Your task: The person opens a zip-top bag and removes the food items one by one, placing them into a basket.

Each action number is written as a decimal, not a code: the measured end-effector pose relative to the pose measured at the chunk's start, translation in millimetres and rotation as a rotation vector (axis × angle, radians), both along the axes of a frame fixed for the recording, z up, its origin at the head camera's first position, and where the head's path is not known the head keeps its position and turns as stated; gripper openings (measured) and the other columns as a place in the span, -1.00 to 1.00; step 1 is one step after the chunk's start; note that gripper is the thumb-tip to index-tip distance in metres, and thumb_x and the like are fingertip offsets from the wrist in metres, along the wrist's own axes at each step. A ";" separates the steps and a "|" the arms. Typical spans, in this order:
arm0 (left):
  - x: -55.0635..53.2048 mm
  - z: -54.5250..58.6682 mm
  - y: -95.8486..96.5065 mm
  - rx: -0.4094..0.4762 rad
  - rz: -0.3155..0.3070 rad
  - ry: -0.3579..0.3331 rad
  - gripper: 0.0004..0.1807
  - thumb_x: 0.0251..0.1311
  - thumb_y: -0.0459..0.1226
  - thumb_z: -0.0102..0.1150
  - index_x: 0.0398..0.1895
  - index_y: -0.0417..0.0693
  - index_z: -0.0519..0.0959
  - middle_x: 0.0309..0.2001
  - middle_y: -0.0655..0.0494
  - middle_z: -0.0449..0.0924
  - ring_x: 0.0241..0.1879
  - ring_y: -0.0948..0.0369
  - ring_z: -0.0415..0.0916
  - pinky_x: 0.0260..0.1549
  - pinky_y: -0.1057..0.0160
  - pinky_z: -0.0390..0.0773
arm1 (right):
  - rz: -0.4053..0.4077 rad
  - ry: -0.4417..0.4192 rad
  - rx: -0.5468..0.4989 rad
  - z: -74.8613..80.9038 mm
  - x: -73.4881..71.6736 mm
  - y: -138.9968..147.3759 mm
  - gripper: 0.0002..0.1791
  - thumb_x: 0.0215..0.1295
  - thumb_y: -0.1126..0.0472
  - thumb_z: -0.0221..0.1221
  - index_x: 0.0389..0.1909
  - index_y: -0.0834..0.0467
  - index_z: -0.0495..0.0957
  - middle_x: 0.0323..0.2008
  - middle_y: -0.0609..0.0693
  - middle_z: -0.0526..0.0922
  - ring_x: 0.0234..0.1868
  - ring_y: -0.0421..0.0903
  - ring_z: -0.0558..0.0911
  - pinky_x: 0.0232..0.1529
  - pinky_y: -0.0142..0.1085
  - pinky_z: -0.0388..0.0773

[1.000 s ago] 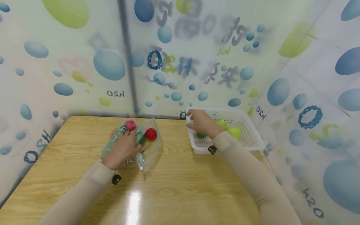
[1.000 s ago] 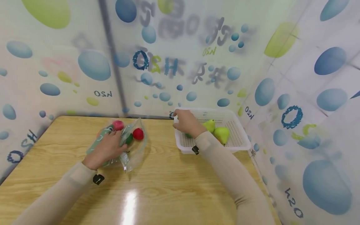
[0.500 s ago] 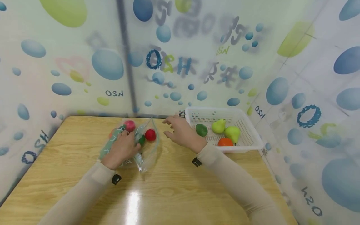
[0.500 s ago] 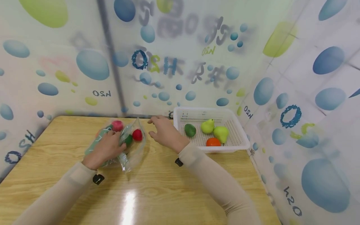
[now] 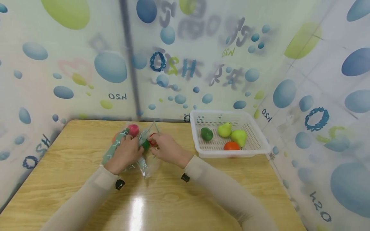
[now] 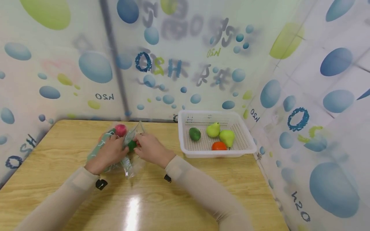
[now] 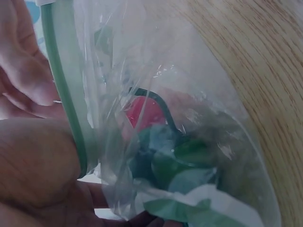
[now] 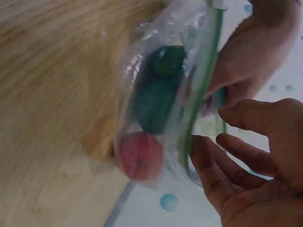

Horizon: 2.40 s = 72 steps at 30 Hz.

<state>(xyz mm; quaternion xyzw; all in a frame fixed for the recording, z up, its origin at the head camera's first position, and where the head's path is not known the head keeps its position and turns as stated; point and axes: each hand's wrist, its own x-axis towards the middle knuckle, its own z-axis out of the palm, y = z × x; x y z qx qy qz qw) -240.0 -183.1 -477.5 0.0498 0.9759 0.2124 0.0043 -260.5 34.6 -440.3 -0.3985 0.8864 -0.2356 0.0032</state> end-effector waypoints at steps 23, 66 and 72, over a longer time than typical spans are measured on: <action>-11.5 -21.0 -11.1 -0.034 -0.087 0.087 -0.72 0.64 -0.28 0.10 -0.24 -0.27 0.68 0.00 -0.45 0.68 0.06 -0.34 0.57 0.10 -0.36 0.56 | -0.036 0.077 0.141 -47.3 -13.8 -25.9 -0.36 0.59 0.17 0.48 0.56 0.24 0.53 0.48 0.15 0.69 0.47 0.02 0.73 0.55 -0.21 0.69; -2.1 -3.7 -7.5 0.054 -0.079 -0.023 -0.34 0.68 -0.17 0.11 0.56 -0.57 0.49 0.46 -0.71 0.52 0.51 -0.62 0.44 0.49 -0.61 0.47 | -0.153 0.008 0.247 -47.3 -9.5 -29.8 -0.25 0.57 -0.07 0.54 0.65 0.05 0.57 0.58 0.09 0.62 0.39 -0.07 0.74 0.37 -0.18 0.79; 8.1 14.2 -1.4 0.076 -0.058 -0.014 -0.29 0.68 -0.18 0.19 0.63 -0.59 0.40 0.55 -0.80 0.38 0.52 -0.72 0.40 0.43 -0.63 0.54 | -0.152 0.016 0.238 -44.7 -8.3 -26.1 -0.26 0.51 -0.08 0.59 0.61 -0.01 0.63 0.57 0.04 0.65 0.45 -0.09 0.70 0.40 -0.19 0.77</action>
